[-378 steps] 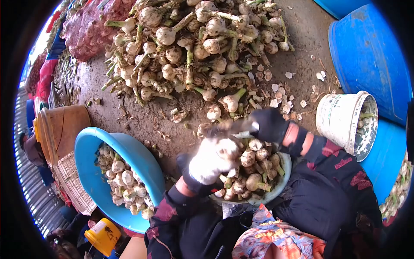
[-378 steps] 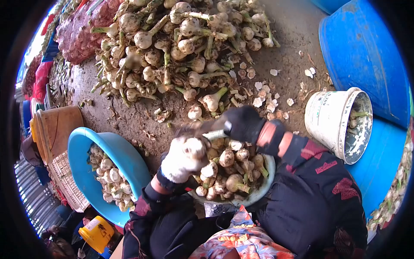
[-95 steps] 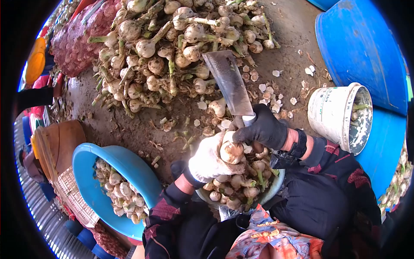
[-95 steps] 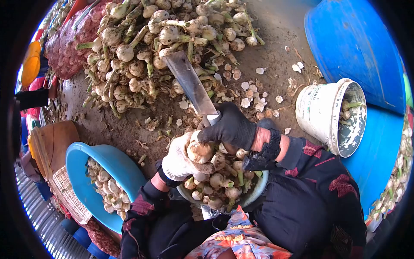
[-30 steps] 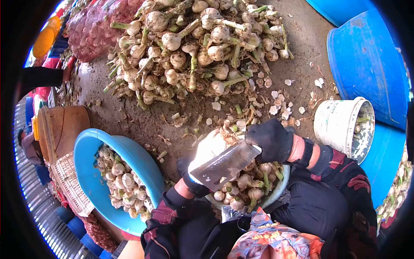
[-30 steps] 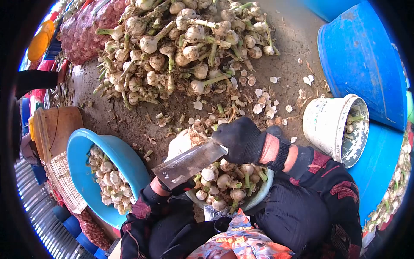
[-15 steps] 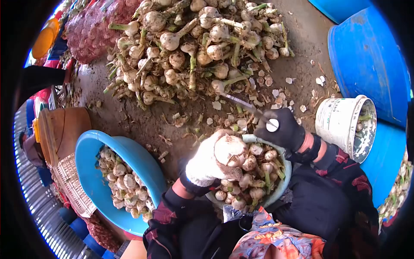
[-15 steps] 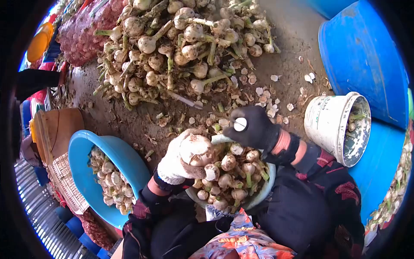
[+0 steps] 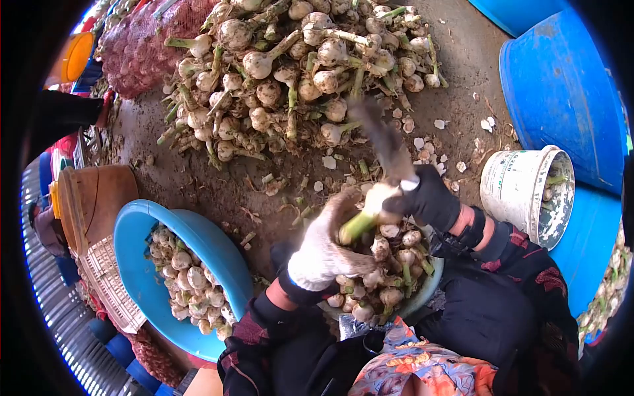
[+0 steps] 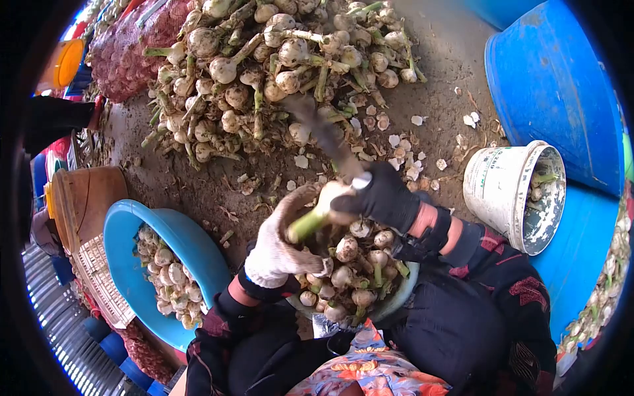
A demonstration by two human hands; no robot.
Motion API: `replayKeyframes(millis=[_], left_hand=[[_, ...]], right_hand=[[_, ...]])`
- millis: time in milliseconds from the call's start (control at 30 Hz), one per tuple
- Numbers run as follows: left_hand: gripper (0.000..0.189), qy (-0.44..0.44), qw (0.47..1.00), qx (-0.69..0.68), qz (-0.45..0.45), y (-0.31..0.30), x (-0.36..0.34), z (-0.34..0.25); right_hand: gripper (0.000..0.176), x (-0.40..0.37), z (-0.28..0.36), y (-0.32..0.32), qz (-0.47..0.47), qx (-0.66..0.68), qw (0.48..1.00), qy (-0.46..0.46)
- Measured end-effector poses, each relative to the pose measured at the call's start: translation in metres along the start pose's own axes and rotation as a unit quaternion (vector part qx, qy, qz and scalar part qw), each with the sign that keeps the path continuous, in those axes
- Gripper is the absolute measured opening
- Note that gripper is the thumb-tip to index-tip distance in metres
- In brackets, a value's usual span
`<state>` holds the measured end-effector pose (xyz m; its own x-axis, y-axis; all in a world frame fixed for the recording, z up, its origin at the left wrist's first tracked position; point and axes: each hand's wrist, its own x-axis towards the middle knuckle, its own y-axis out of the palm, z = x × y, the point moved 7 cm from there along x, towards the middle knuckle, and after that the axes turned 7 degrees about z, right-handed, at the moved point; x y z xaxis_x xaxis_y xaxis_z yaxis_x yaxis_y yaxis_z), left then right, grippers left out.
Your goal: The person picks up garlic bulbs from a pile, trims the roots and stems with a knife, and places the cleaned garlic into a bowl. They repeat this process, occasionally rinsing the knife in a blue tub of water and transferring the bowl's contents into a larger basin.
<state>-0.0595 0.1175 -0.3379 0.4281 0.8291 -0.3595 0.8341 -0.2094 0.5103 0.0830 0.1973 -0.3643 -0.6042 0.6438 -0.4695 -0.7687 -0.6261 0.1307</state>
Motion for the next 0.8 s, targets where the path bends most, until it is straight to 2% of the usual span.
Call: replayKeyframes(millis=[67,100,133,167,200,267,300,367,400,433,467,500,533,600,633,667,733,767,800], left_hand=[[0.102,0.015,0.996,-0.069,-0.058,-0.001,-0.002,0.005],[0.091,0.083,0.993,0.027,-0.079,0.003,0.004,-0.011],[0.074,0.088,0.986,-0.069,-0.127,-0.013,0.007,0.02],[0.062,0.068,0.991,-0.015,-0.114,-0.015,0.01,0.017],[0.051,0.049,0.993,0.039,-0.1,-0.016,0.011,0.014],[0.046,0.082,0.968,-0.189,-0.14,-0.01,0.016,-0.003],[0.041,0.065,0.965,-0.212,-0.143,-0.017,0.015,0.002],[0.036,0.035,0.975,-0.158,-0.154,-0.023,0.011,-0.002],[0.032,0.006,0.981,-0.119,-0.153,-0.025,0.009,0.002],[0.032,0.001,0.981,-0.12,-0.151,-0.024,0.009,0.007],[0.027,0.022,0.984,-0.055,-0.167,-0.025,0.011,0.004],[0.022,0.042,0.982,0.009,-0.181,-0.025,0.011,-0.002],[0.022,0.041,0.983,0.009,-0.18,-0.022,0.009,-0.004],[0.02,-0.027,0.976,-0.003,-0.216,-0.017,0.003,-0.012],[0.024,-0.042,0.979,-0.041,-0.194,-0.021,0.0,-0.007],[0.028,-0.019,0.98,-0.08,-0.181,-0.013,-0.004,-0.02],[0.03,-0.047,0.988,-0.074,-0.128,-0.006,-0.011,-0.026],[0.035,-0.092,0.99,-0.098,-0.042,-0.002,-0.014,-0.019],[0.039,-0.194,0.975,-0.101,0.023,0.006,-0.019,-0.011]], right_hand=[[0.032,-0.002,0.002,-0.001,-0.02,0.148,0.988,0.023],[0.032,-0.004,0.005,0.002,-0.021,0.149,0.988,0.023],[0.031,-0.007,0.004,0.008,-0.009,0.127,0.991,0.048],[0.03,-0.01,0.002,0.013,0.002,0.105,0.992,0.073],[0.03,-0.004,-0.001,0.019,0.003,0.125,0.992,0.016],[0.033,-0.005,0.004,0.016,0.004,0.07,0.997,0.018],[0.033,-0.005,0.002,0.012,0.004,0.069,0.997,0.017],[0.031,-0.004,0.017,0.002,-0.003,-0.185,0.981,-0.059],[0.031,-0.005,0.018,0.003,-0.004,-0.183,0.982,-0.057],[0.029,-0.009,0.032,0.008,-0.003,-0.256,0.959,-0.125],[0.027,-0.011,0.048,0.015,-0.002,-0.328,0.924,-0.195],[0.022,-0.01,0.055,0.019,0.016,-0.348,0.909,-0.228],[0.022,-0.008,0.052,0.016,0.014,-0.347,0.91,-0.227],[0.022,0.005,0.024,0.011,0.053,-0.423,0.897,-0.119],[0.022,0.009,0.006,0.003,0.061,-0.485,0.871,-0.053],[0.022,0.011,-0.008,-0.007,0.061,-0.487,0.87,-0.055],[0.024,0.006,-0.046,-0.03,0.038,-0.47,0.882,-0.001],[0.024,0.003,-0.054,-0.039,0.03,-0.443,0.896,0.019],[0.025,0.002,-0.062,-0.05,0.02,-0.416,0.908,0.04]])
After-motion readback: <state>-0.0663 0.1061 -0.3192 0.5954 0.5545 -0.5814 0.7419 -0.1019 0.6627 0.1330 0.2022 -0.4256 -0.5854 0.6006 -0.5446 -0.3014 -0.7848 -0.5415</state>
